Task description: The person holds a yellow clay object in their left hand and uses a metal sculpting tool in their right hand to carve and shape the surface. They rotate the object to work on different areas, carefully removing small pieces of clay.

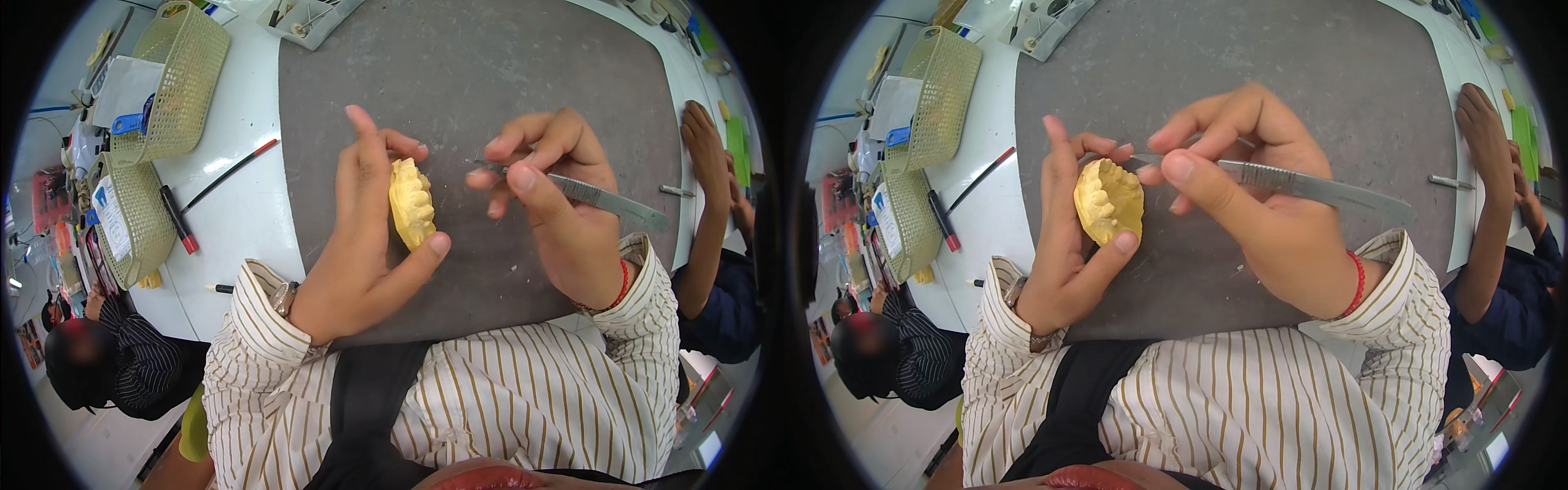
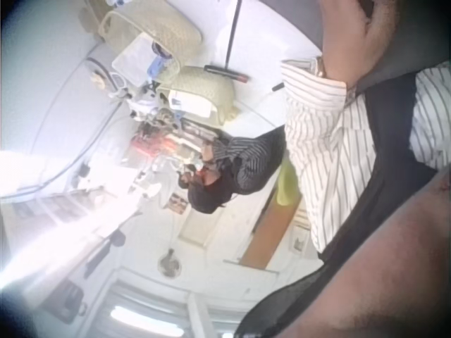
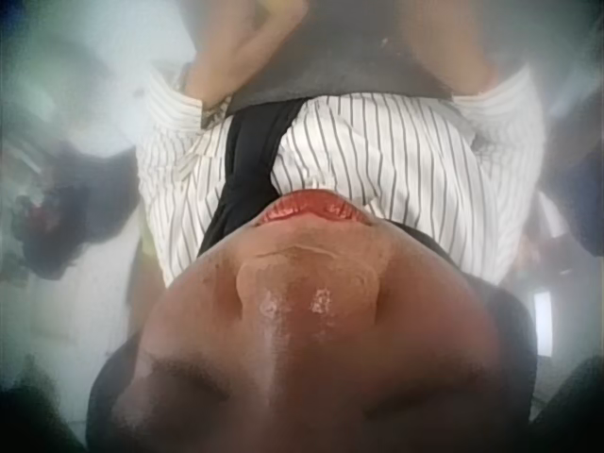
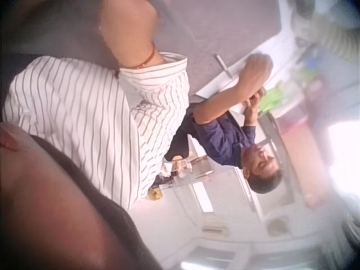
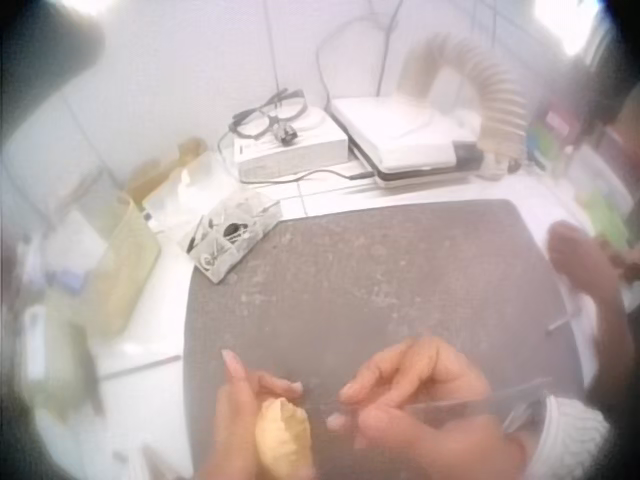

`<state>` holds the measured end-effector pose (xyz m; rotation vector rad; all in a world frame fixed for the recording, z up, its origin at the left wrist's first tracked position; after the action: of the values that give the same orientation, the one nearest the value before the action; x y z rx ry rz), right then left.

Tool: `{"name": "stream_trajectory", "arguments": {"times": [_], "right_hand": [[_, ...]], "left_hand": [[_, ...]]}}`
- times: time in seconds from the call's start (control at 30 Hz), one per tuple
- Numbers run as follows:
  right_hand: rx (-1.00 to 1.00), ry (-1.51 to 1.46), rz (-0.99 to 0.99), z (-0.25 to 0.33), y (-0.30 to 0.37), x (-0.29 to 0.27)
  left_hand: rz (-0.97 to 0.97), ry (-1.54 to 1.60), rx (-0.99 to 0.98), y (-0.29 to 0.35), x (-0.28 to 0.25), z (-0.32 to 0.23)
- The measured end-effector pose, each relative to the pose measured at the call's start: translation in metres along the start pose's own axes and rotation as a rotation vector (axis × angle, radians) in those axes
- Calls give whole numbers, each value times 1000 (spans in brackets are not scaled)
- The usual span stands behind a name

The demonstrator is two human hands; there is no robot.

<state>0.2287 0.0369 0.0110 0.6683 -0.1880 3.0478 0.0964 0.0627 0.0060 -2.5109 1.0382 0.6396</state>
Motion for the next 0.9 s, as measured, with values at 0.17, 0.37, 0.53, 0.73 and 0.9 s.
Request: {"name": "stream_trajectory", "arguments": {"times": [0.17, 0.37, 0.53, 0.73, 0.9], "right_hand": [[-26, -74, 26, 8, -2, -6], [-27, -69, 29, 9, -5, 8], [-222, 254, 200, 16, -4, 18], [-270, 368, 274, 15, -4, 25], [-259, 390, 290, 13, 1, 26]], "left_hand": [[79, 15, 39, -3, -1, -4], [79, 128, 12, -3, -2, -3], [72, 90, 50, -5, -2, -2], [58, 120, 40, -5, -2, 1], [51, 55, 66, -7, -1, -5]]}}
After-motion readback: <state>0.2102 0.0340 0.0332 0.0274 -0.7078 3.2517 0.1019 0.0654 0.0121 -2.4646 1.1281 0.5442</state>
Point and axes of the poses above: each hand's wrist, its own y-axis away from the middle knuckle, its own x-axis out of the palm, z = x × y, the point moved 10 cm from there along -y, towards the middle knuckle, and after that the axes turned 8 degrees about -y, right-handed, at the moved point
